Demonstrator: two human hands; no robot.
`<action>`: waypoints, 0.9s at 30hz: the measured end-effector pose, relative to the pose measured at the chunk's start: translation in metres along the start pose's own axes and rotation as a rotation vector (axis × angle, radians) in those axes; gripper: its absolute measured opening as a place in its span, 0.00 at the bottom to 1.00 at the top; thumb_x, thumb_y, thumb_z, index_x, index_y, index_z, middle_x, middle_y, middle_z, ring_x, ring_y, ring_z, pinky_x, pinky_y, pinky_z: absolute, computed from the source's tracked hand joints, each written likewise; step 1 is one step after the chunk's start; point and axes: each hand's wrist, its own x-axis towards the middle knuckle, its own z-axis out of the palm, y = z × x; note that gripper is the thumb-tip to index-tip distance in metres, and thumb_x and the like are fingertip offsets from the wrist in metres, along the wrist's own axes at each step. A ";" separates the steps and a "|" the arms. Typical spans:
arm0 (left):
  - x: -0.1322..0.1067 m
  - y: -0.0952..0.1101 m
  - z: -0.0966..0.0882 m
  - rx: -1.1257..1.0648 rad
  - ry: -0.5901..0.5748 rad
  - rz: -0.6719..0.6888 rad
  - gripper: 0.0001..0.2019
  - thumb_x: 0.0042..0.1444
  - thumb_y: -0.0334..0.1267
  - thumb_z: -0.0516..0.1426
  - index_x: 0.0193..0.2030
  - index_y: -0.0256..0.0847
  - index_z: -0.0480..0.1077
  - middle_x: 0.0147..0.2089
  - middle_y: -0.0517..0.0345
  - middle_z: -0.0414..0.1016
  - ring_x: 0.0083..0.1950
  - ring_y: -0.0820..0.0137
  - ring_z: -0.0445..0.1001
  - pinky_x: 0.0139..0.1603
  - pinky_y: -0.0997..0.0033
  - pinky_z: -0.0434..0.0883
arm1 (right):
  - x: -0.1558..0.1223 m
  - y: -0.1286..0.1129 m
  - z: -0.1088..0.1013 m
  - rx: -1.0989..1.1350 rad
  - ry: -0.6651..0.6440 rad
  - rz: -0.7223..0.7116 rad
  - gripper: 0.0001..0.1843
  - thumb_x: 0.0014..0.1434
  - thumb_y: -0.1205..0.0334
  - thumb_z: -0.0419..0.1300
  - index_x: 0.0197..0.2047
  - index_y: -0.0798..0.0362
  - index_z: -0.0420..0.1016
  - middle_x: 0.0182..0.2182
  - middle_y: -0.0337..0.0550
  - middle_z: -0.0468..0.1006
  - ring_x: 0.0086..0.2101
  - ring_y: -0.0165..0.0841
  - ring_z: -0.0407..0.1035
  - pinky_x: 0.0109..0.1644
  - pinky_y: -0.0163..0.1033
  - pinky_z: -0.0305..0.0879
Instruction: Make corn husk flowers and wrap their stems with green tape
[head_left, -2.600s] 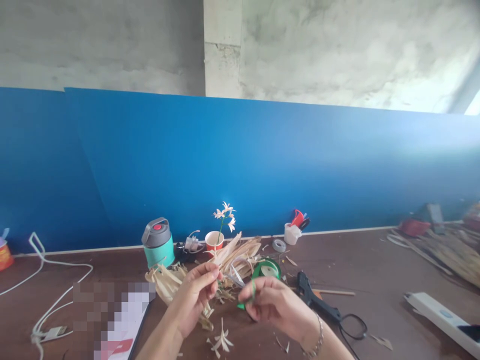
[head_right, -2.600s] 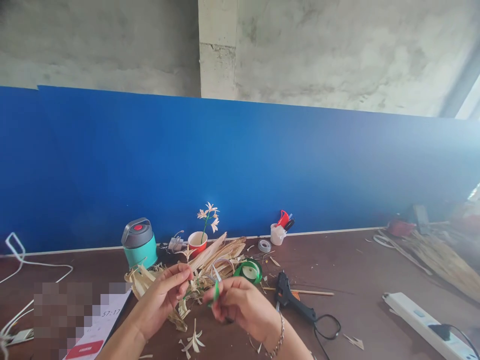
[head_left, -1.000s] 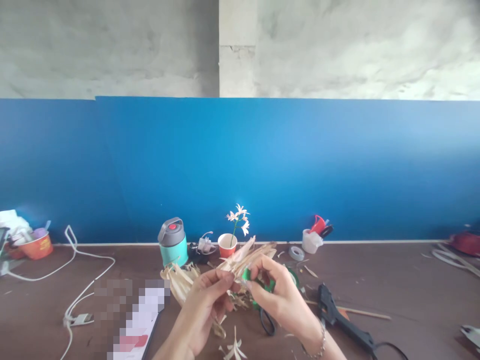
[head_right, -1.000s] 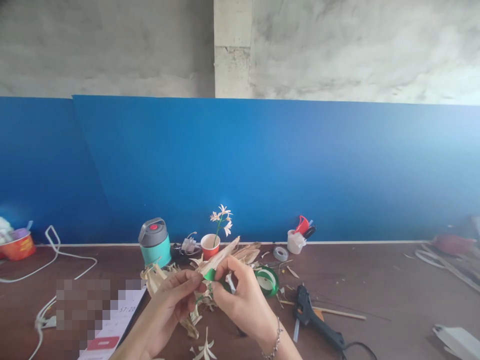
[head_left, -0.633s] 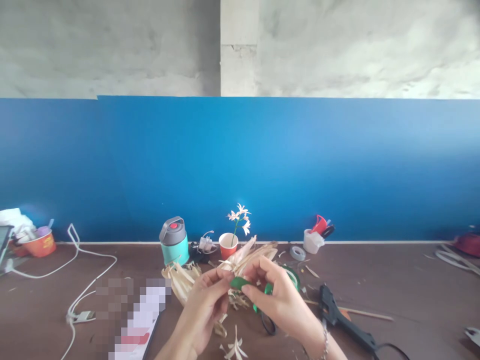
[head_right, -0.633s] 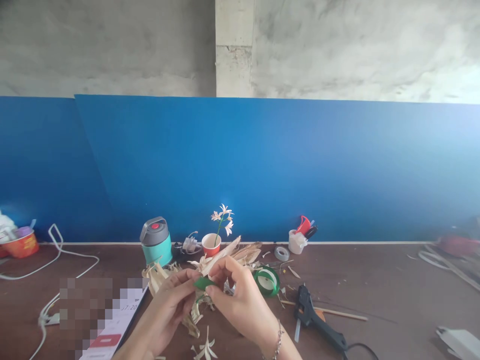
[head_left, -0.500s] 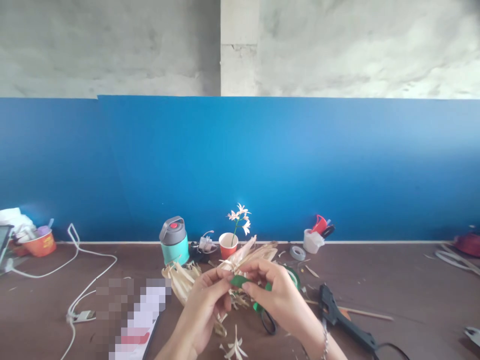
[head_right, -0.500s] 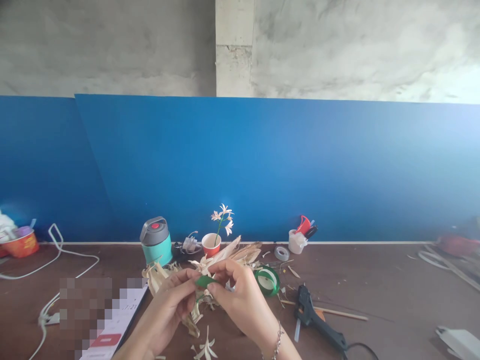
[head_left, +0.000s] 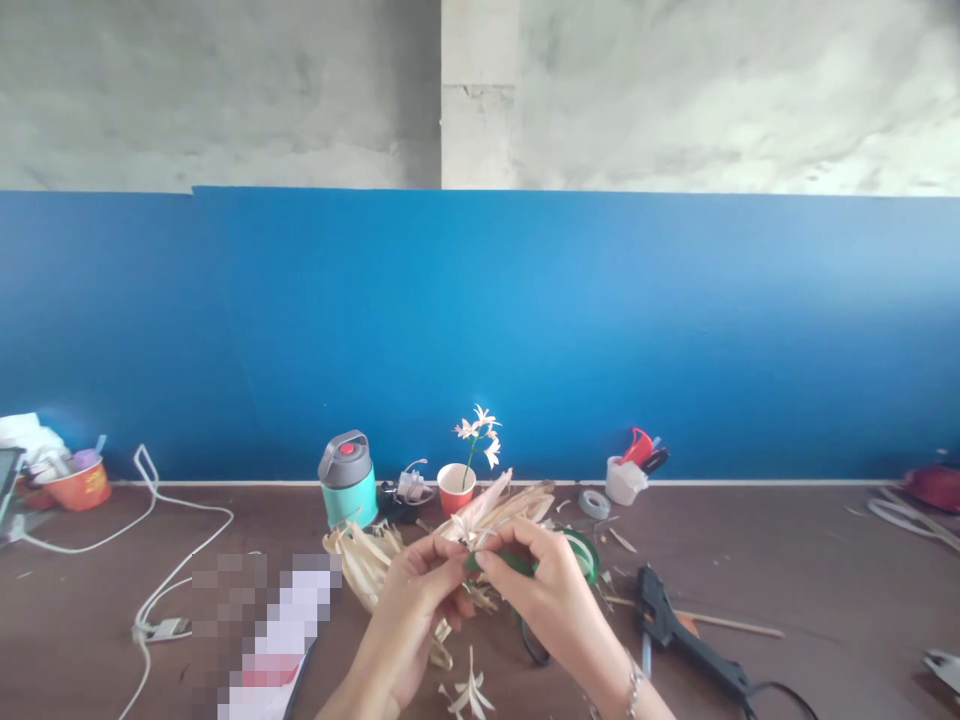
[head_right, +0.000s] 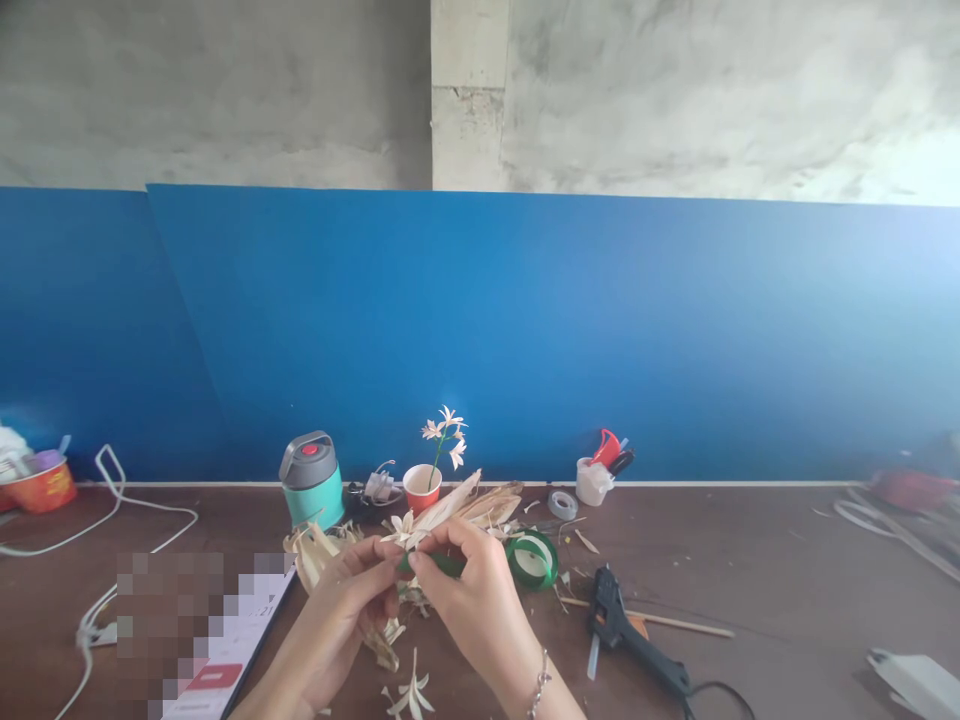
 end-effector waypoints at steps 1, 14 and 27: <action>-0.001 0.000 0.001 0.004 0.000 -0.001 0.10 0.37 0.36 0.66 0.23 0.36 0.69 0.21 0.63 0.72 0.17 0.81 0.65 0.17 0.82 0.56 | 0.000 0.000 0.001 -0.005 0.013 -0.008 0.03 0.51 0.65 0.58 0.27 0.54 0.72 0.25 0.38 0.76 0.29 0.31 0.69 0.34 0.33 0.63; -0.001 -0.003 0.003 0.087 0.065 0.009 0.13 0.35 0.38 0.67 0.21 0.37 0.67 0.15 0.63 0.71 0.17 0.76 0.69 0.18 0.81 0.61 | 0.000 0.000 0.006 -0.127 0.108 -0.028 0.04 0.49 0.66 0.59 0.25 0.52 0.74 0.23 0.38 0.77 0.27 0.33 0.69 0.32 0.36 0.62; -0.003 -0.004 0.008 0.145 0.107 0.080 0.13 0.37 0.38 0.66 0.20 0.37 0.66 0.14 0.60 0.73 0.17 0.72 0.72 0.18 0.80 0.65 | 0.001 0.005 0.008 -0.138 0.123 0.019 0.04 0.48 0.65 0.59 0.23 0.52 0.71 0.23 0.38 0.77 0.27 0.33 0.70 0.30 0.35 0.62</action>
